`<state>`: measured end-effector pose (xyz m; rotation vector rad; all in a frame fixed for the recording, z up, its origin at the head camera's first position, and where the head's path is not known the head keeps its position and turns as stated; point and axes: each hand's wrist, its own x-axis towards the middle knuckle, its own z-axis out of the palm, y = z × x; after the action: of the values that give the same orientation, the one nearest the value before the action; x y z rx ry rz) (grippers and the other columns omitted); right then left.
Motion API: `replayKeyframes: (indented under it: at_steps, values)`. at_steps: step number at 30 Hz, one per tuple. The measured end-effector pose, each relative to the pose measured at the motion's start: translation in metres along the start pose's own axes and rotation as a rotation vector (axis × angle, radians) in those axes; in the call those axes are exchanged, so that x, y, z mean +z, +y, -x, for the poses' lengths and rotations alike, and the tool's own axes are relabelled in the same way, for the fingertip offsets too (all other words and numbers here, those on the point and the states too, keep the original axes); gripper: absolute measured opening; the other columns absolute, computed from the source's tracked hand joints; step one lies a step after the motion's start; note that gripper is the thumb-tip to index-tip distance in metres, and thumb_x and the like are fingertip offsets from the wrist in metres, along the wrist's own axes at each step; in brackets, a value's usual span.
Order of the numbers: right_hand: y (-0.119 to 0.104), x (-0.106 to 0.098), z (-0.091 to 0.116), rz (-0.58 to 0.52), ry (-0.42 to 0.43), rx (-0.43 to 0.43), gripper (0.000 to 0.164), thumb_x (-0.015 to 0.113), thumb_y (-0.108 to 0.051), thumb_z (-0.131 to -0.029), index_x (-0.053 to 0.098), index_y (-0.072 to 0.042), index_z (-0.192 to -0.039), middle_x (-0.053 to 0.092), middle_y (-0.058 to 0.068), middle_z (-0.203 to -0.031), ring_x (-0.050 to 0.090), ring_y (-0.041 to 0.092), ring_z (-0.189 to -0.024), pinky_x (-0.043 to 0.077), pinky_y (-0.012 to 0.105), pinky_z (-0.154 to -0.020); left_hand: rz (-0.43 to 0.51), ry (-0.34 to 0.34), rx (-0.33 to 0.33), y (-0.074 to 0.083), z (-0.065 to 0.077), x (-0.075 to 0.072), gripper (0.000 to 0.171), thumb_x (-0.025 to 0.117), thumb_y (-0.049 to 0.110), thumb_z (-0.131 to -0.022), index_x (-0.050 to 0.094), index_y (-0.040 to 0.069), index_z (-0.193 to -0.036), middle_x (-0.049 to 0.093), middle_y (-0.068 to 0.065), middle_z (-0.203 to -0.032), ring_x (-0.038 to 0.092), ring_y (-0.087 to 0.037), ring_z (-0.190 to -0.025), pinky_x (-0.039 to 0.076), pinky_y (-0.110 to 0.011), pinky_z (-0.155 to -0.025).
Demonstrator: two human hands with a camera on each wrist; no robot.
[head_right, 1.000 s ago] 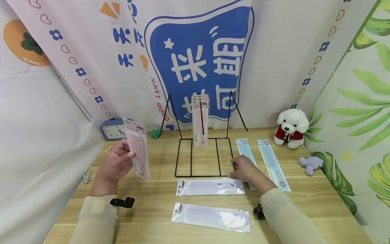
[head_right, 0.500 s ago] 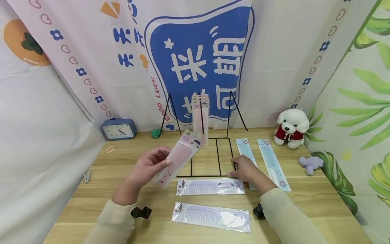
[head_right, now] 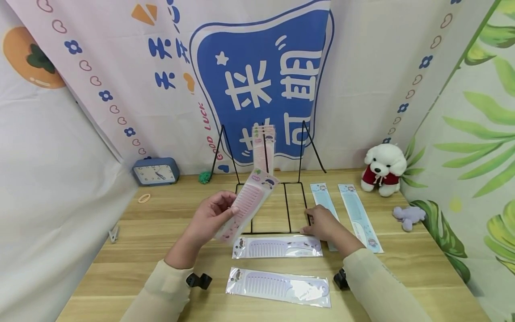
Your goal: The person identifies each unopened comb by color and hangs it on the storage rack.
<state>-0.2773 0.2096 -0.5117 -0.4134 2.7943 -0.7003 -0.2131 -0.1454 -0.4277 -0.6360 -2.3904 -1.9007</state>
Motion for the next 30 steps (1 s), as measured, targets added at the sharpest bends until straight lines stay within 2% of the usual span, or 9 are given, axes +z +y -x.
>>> replayKeyframes:
  at_steps: [5,14,21,24,30]
  values:
    - [0.0,0.0,0.0,-0.003,-0.001,0.0,0.078,0.089,-0.031,-0.094,0.056,0.006,-0.154,0.066,0.02,-0.129,0.057,0.025,-0.103,0.053,0.048,-0.093,-0.004,-0.007,0.011,0.001,0.0,0.0,0.02,0.068,0.005,-0.106,0.068,0.002,-0.126,0.072,-0.018,-0.114,0.069,-0.021,-0.096,0.06,-0.03,-0.085]
    - [-0.001,0.0,0.001,0.002,-0.004,-0.007,0.076,0.088,-0.03,-0.095,0.055,0.007,-0.154,0.066,0.024,-0.134,0.061,0.028,-0.111,0.055,0.053,-0.101,-0.001,0.001,-0.01,0.001,0.001,0.001,0.021,0.069,0.006,-0.106,0.068,0.002,-0.126,0.072,-0.019,-0.114,0.068,-0.021,-0.097,0.061,-0.031,-0.086]
    - [0.0,0.0,0.001,0.005,-0.008,-0.008,0.077,0.087,-0.03,-0.096,0.054,0.007,-0.154,0.066,0.023,-0.132,0.06,0.027,-0.108,0.055,0.051,-0.097,-0.019,0.035,-0.053,0.0,-0.001,0.002,0.02,0.069,0.007,-0.106,0.07,0.005,-0.126,0.073,-0.016,-0.116,0.068,-0.022,-0.099,0.06,-0.032,-0.086]
    - [-0.001,-0.001,0.001,0.004,-0.004,-0.01,0.076,0.087,-0.029,-0.095,0.055,0.007,-0.154,0.066,0.023,-0.132,0.06,0.027,-0.108,0.055,0.051,-0.097,-0.031,0.085,-0.087,-0.001,-0.006,0.005,0.019,0.071,0.007,-0.104,0.071,0.006,-0.124,0.074,-0.014,-0.112,0.068,-0.021,-0.095,0.059,-0.03,-0.084]
    - [-0.001,-0.002,0.001,0.0,-0.001,-0.018,0.077,0.088,-0.029,-0.094,0.055,0.009,-0.153,0.067,0.019,-0.123,0.057,0.026,-0.101,0.053,0.047,-0.09,-0.093,0.237,-0.148,0.001,-0.023,0.019,0.019,0.072,0.006,-0.099,0.073,0.005,-0.118,0.075,-0.012,-0.105,0.067,-0.019,-0.091,0.057,-0.028,-0.081]
